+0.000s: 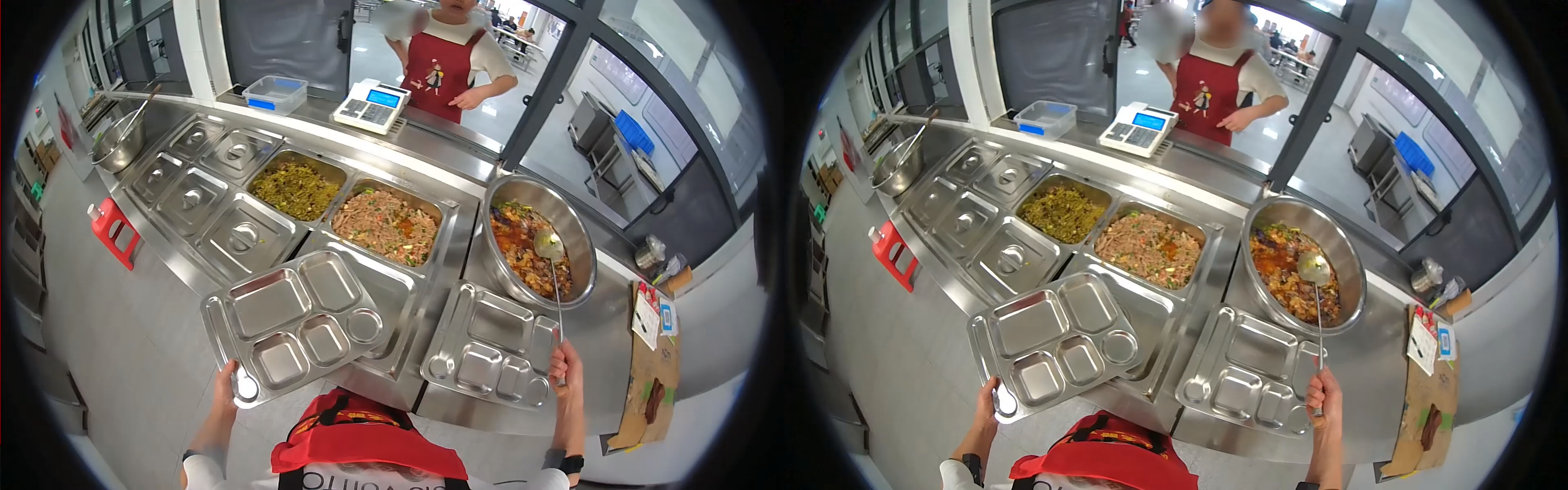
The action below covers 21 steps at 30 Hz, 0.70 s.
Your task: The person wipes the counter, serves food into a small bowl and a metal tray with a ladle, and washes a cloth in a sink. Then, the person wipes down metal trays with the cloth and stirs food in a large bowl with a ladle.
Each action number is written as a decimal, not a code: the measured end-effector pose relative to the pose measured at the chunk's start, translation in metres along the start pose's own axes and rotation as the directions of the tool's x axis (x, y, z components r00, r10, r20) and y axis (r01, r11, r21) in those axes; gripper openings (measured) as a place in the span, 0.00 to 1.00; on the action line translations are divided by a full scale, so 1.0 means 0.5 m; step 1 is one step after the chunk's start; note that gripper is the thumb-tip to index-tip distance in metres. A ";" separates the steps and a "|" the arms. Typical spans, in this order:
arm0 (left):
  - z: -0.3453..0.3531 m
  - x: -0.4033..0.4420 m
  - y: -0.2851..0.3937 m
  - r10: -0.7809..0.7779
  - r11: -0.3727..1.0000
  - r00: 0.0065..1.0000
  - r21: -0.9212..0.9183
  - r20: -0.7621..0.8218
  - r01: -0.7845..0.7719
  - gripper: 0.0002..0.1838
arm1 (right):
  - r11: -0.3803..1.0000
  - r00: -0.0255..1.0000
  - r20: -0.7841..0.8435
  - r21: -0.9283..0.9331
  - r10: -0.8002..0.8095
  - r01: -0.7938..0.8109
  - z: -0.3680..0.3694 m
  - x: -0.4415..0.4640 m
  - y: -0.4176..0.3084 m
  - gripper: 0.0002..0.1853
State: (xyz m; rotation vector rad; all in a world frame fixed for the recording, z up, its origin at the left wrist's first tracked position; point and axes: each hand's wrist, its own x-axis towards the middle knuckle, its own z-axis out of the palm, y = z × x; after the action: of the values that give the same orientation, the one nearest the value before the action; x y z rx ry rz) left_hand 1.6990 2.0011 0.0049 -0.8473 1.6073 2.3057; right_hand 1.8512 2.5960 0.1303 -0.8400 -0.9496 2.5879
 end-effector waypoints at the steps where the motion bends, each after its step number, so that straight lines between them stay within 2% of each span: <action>1: 0.011 -0.012 0.006 -0.002 1.000 1.000 -0.008 -0.006 0.002 0.12 | 0.998 0.999 -0.009 -0.031 -0.048 0.048 0.012 -0.006 0.007 0.17; 4: 0.019 -0.019 0.008 0.006 1.000 1.000 0.001 -0.014 -0.006 0.12 | 0.997 0.993 0.095 -0.035 -0.067 0.071 0.055 -0.027 -0.005 0.18; 7: 0.047 -0.019 0.021 -0.004 1.000 1.000 0.003 -0.011 0.004 0.13 | 0.995 0.986 0.165 -0.099 0.026 -0.010 0.106 -0.030 -0.012 0.19; 10: 0.053 0.013 0.016 -0.021 0.999 1.000 -0.023 0.016 0.022 0.13 | 0.950 0.964 0.217 -0.302 0.154 -0.083 0.192 0.011 0.025 0.21; 12: 0.050 0.044 0.017 -0.021 0.999 0.997 -0.046 0.078 0.025 0.13 | 0.855 0.987 0.082 -0.512 0.139 -0.078 0.261 0.055 0.089 0.23; 14: 0.074 0.053 0.040 -0.012 1.000 0.996 0.025 0.086 0.010 0.13 | 0.516 0.979 0.186 -0.848 0.079 0.120 0.268 0.158 0.175 0.24; 15: 0.084 0.056 0.053 -0.008 0.998 0.996 0.062 0.090 0.003 0.13 | 0.100 0.934 0.345 -0.930 -0.094 0.354 0.262 0.223 0.222 0.24; 16: 0.092 0.068 0.066 -0.003 0.995 0.996 0.099 0.094 -0.006 0.14 | -0.358 0.823 0.539 -0.815 -0.178 0.456 0.265 0.279 0.262 0.24; 19: 0.096 0.126 0.078 0.037 0.996 0.994 0.079 0.102 -0.045 0.15 | -0.545 0.839 0.497 -0.776 -0.222 0.316 0.323 0.377 0.330 0.25; 21: 0.101 0.158 0.096 0.020 0.995 0.994 0.097 0.110 -0.030 0.16 | -0.596 0.863 0.465 -0.756 -0.196 0.272 0.344 0.400 0.356 0.25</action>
State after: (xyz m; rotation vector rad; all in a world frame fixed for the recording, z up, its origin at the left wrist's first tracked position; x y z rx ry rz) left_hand 1.5947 2.0165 0.0108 -0.6712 1.6777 2.2268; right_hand 1.5810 2.4588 0.0340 -0.4167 -3.0281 0.2863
